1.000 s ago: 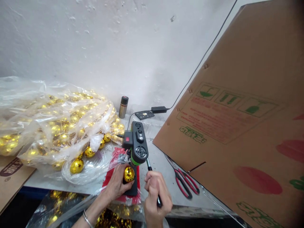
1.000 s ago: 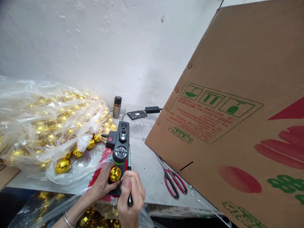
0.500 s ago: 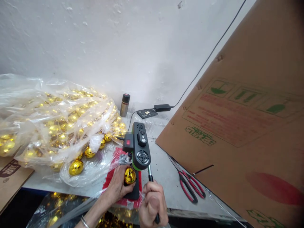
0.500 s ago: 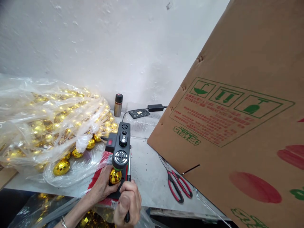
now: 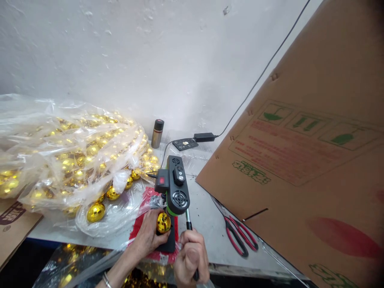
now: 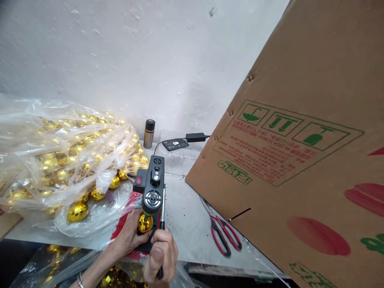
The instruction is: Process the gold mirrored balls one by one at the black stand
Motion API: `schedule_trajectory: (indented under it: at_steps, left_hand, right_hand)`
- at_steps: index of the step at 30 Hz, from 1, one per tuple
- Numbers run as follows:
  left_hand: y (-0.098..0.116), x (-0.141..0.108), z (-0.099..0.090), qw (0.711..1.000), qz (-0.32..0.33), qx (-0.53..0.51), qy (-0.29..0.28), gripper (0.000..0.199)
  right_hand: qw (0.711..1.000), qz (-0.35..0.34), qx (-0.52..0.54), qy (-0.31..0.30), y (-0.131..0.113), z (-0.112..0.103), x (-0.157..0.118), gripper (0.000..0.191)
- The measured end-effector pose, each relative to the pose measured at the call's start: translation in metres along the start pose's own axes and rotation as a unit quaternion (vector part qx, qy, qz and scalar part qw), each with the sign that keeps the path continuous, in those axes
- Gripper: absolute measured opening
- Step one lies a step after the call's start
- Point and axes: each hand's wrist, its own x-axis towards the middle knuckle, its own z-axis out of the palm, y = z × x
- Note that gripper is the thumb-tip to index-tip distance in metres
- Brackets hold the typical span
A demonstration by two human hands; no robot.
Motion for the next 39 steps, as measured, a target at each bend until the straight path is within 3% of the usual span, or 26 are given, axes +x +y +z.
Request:
schedule_trajectory:
  at_steps: [5,10,16,19,24,28,32,34,36,38,39]
  left_hand:
    - [-0.002,0.0,0.001,1.0,-0.001,0.009,0.005,0.05]
    - [0.0,0.0,0.001,1.0,-0.01,0.013,0.007,0.05]
    - [0.0,-0.001,0.001,1.0,-0.008,0.012,0.007,0.048]
    - [-0.002,0.0,0.001,1.0,-0.003,0.013,0.01,0.048]
    - [-0.005,0.005,0.001,0.999,0.007,0.03,0.011,0.051]
    - [-0.009,-0.025,-0.001,0.996,0.062,0.058,0.035,0.055]
    - [-0.012,-0.073,-0.024,0.974,0.19,0.114,0.046,0.088]
    - [-0.014,-0.077,-0.045,0.964,0.202,0.157,0.07,0.07]
    - [-0.019,-0.06,-0.071,0.948,0.171,0.232,0.135,0.041]
    - [-0.026,-0.028,-0.099,0.917,0.097,0.33,0.202,0.034]
    - [-0.029,-0.009,-0.111,0.902,0.046,0.378,0.203,0.034]
  right_hand:
    - [1.0,-0.017,0.001,-0.005,0.007,-0.003,-0.004,0.039]
    - [0.998,-0.023,0.013,-0.055,0.015,-0.007,-0.019,0.037]
    - [0.998,-0.031,-0.001,-0.052,0.017,-0.006,-0.023,0.04]
    - [0.997,-0.039,-0.007,-0.06,0.007,-0.006,-0.007,0.042]
    - [0.996,0.083,0.04,-0.021,-0.023,0.001,0.047,0.036]
    - [0.994,0.076,0.042,-0.06,-0.033,0.001,0.075,0.037]
    - [0.995,0.052,0.046,-0.075,-0.03,-0.005,0.066,0.036]
    - [0.995,0.048,0.044,-0.073,-0.027,-0.007,0.056,0.035]
    - [0.996,0.046,0.04,-0.069,-0.024,-0.007,0.048,0.034]
    - [0.996,0.041,0.037,-0.064,-0.022,-0.005,0.045,0.034]
    - [0.997,0.037,0.037,-0.059,-0.022,-0.004,0.044,0.034]
